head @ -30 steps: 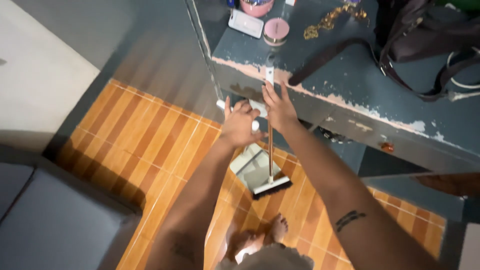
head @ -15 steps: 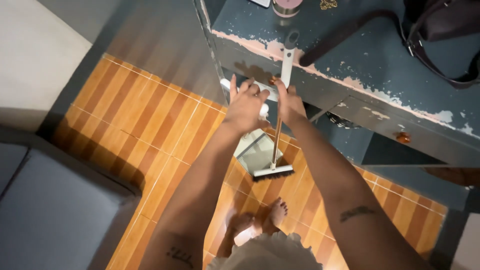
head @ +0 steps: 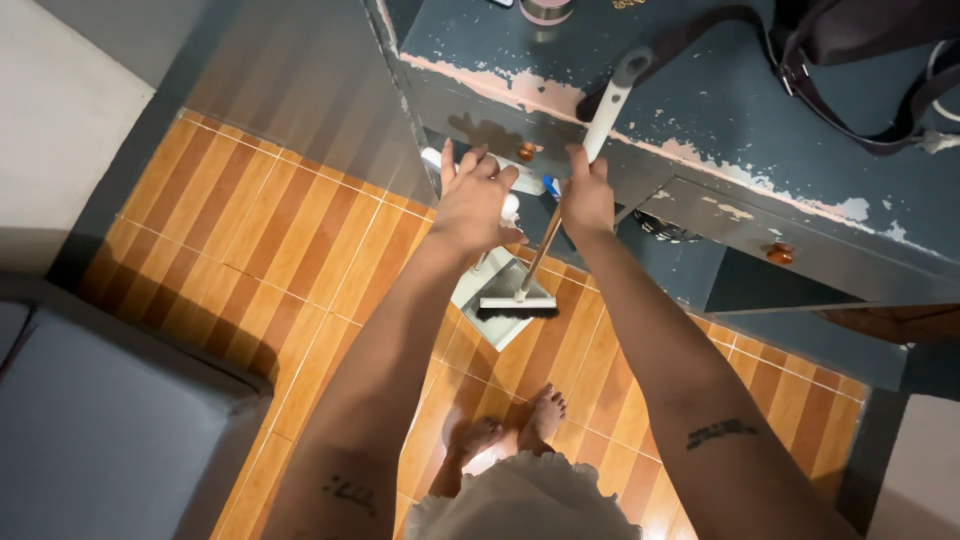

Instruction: The person sweeps the floor with a broom and dustpan, then folds a green shirt and a beige bra on a chair. The person uses a broom and dustpan to sweep debris and folds the garments by hand.

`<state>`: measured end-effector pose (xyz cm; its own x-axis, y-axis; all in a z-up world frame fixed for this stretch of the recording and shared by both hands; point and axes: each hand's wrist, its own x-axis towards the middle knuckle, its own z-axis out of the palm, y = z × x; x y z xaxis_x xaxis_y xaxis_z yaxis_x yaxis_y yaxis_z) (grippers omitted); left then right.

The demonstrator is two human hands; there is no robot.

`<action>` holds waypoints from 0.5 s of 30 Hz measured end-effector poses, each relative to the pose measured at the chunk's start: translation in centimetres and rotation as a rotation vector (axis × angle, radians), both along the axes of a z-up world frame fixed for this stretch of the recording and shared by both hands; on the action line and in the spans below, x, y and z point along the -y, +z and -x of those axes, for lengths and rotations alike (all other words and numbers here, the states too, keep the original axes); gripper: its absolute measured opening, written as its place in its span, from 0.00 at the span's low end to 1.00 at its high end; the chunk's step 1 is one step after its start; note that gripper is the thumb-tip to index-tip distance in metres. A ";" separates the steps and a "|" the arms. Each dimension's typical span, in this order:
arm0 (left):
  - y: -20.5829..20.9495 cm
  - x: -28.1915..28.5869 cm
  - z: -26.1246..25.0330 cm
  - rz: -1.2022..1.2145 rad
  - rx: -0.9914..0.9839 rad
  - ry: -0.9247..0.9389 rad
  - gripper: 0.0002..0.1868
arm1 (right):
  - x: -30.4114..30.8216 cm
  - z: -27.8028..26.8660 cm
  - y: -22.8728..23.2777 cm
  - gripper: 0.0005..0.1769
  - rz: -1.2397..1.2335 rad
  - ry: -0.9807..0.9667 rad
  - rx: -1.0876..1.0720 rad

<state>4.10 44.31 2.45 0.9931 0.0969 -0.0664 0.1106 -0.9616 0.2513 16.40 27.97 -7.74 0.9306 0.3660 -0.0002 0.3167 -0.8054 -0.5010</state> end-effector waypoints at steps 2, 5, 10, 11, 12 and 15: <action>0.1 -0.1 0.2 0.007 0.011 0.000 0.47 | -0.1 -0.8 -0.2 0.31 -0.021 0.003 -0.003; 0.4 -0.3 0.8 -0.024 0.011 -0.002 0.48 | -0.6 -1.1 0.1 0.33 0.067 0.026 0.010; -0.5 -1.0 1.1 -0.034 0.040 -0.007 0.51 | -1.4 -0.7 1.3 0.39 0.203 -0.011 -0.062; -0.5 -1.0 1.4 -0.016 0.051 -0.004 0.52 | -1.4 -0.4 1.6 0.41 0.262 -0.032 -0.086; 0.0 -0.8 1.4 -0.017 0.055 -0.005 0.52 | -1.6 -0.3 1.3 0.41 0.260 -0.033 -0.083; 1.3 -0.6 1.6 0.115 0.071 -0.017 0.52 | -2.0 0.7 1.7 0.44 0.321 -0.074 -0.102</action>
<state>2.46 44.91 3.70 0.9971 0.0756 -0.0056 0.0724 -0.9275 0.3668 15.66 29.94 -6.08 0.9437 0.2641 -0.1990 0.2132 -0.9460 -0.2441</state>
